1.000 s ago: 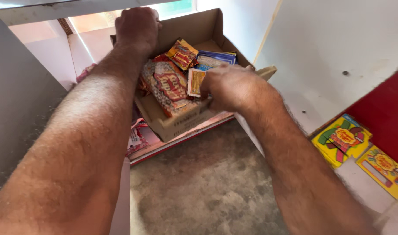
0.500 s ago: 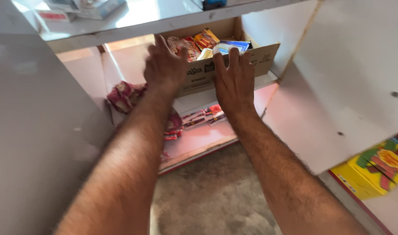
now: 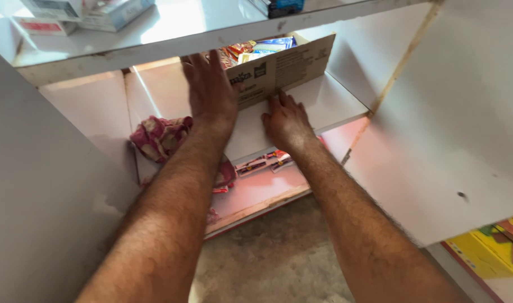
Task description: The person picks up snack packets from a lower cabinet shelf, moves them into a cardboard box on the counter to organize them, wipes the cabinet shelf with a cloth, and then returns the organized packets and other items back into the cabinet.
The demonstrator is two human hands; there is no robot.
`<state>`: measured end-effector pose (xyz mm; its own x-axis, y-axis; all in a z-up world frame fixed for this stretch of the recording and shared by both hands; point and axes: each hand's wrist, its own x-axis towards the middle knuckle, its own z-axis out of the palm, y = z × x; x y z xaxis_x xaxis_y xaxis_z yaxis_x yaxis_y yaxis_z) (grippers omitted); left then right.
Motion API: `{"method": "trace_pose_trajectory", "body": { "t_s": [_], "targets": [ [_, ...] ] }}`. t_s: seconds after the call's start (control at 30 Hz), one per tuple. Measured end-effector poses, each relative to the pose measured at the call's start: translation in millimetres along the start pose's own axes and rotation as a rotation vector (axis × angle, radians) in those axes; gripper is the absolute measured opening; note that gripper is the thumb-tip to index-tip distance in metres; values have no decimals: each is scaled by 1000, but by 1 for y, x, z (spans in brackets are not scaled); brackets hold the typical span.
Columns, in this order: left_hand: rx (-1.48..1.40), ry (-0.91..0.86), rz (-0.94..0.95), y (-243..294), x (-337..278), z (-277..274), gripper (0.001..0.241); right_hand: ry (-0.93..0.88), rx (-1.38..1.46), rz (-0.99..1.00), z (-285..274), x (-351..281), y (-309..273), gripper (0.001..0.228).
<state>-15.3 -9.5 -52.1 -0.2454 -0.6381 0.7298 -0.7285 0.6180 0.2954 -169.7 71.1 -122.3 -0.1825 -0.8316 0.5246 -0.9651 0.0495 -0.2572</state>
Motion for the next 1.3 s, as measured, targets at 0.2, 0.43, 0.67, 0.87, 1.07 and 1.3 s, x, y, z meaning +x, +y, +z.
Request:
{"method": "trace_pose_trajectory", "body": {
  "t_s": [0.2, 0.43, 0.67, 0.87, 1.07, 1.3],
  "targets": [
    [115, -175, 99, -47, 8, 34, 67, -276, -66, 181, -15, 0, -28, 69],
    [-199, -377, -232, -7, 16, 4, 86, -300, -68, 171, -38, -1, -40, 63],
    [762, -611, -10, 21, 4, -71, 115, -346, 18, 235, -57, -13, -48, 49],
    [728, -930, -323, 25, -25, -118, 77, -509, 50, 52, -68, -34, -88, 64],
    [156, -736, -102, -7, -57, -91, 40, -343, 95, -137, -68, -58, -138, 86],
    [-315, -505, -491, 28, -78, -101, 57, -211, 153, 165, -45, -57, -96, 37]
  ]
}}
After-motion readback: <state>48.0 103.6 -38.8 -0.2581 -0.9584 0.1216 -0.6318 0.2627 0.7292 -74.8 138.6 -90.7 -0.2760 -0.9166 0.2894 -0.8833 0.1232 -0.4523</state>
